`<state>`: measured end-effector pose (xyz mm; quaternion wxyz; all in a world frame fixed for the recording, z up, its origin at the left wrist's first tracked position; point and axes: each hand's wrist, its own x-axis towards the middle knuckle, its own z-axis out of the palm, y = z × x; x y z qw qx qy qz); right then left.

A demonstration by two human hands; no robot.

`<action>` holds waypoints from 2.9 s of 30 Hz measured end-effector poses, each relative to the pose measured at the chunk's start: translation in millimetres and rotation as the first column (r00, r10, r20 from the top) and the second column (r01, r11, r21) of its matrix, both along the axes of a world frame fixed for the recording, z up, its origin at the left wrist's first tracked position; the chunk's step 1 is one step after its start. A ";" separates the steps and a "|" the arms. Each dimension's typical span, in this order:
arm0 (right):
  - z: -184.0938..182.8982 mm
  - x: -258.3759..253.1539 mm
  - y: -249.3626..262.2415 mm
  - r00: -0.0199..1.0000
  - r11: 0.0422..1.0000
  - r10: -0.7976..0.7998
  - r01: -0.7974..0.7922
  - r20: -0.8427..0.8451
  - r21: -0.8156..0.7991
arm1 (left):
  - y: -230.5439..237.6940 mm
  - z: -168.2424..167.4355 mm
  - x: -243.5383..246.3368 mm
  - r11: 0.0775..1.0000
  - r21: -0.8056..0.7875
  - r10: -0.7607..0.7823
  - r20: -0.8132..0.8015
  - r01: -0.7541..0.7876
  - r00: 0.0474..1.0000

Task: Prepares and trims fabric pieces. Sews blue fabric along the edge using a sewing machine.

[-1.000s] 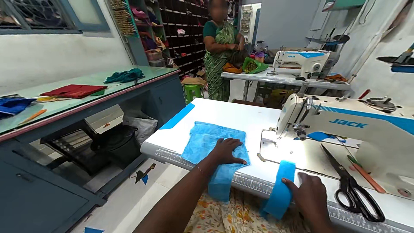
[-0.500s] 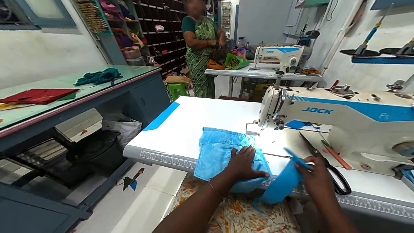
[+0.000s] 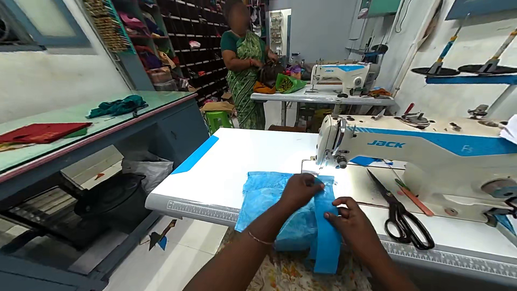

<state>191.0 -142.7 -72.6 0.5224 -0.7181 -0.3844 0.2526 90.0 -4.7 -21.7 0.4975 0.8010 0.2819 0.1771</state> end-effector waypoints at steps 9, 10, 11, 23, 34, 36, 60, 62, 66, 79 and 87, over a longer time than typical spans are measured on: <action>-22.3 14.9 54.0 0.991 0.967 -0.009 0.042 0.132 -0.250 | 87.1 -42.4 66.4 0.945 0.319 0.039 -0.310 0.065 0.950; -25.0 13.7 55.4 0.989 0.964 -0.009 0.048 0.148 -0.260 | 89.9 -46.6 70.5 0.940 0.332 0.041 -0.349 0.082 0.936; -26.7 12.5 55.3 0.987 0.962 -0.013 0.056 0.163 -0.266 | 91.5 -50.2 72.9 0.938 0.334 0.041 -0.379 0.096 0.924; -53.7 -13.3 31.9 0.889 0.985 -0.157 0.173 0.430 0.001 | 64.2 -45.2 44.8 0.969 0.243 0.107 -0.245 -0.045 0.964; -63.2 -22.3 32.5 0.779 0.976 -0.211 0.194 0.590 0.093 | 70.7 -62.7 48.0 0.968 0.234 0.142 -0.197 -0.094 0.970; -63.5 -21.6 31.7 0.792 0.974 -0.223 0.198 0.569 0.107 | 71.0 -63.8 47.4 0.967 0.237 0.136 -0.191 -0.089 0.972; -57.6 -16.0 30.9 0.767 0.992 -0.079 0.122 0.636 -0.024 | 45.3 -61.6 44.3 0.813 0.452 -0.087 -0.529 0.367 0.844; -58.2 -16.4 30.7 0.769 0.992 -0.078 0.122 0.635 -0.026 | 49.7 -68.2 41.1 0.823 0.437 -0.113 -0.500 0.362 0.859; -58.9 -16.7 30.9 0.752 0.990 -0.082 0.137 0.654 -0.034 | 54.9 -76.0 36.4 0.838 0.443 -0.111 -0.436 0.320 0.893; -46.5 -21.5 24.8 0.800 0.982 -0.031 0.138 0.600 -0.132 | 57.8 -79.7 29.5 0.811 0.366 -0.222 -0.528 0.456 0.820; -27.0 -17.9 31.2 0.888 0.950 0.008 0.137 0.460 -0.279 | 70.3 -80.9 41.2 0.779 0.378 -0.293 -0.486 0.500 0.824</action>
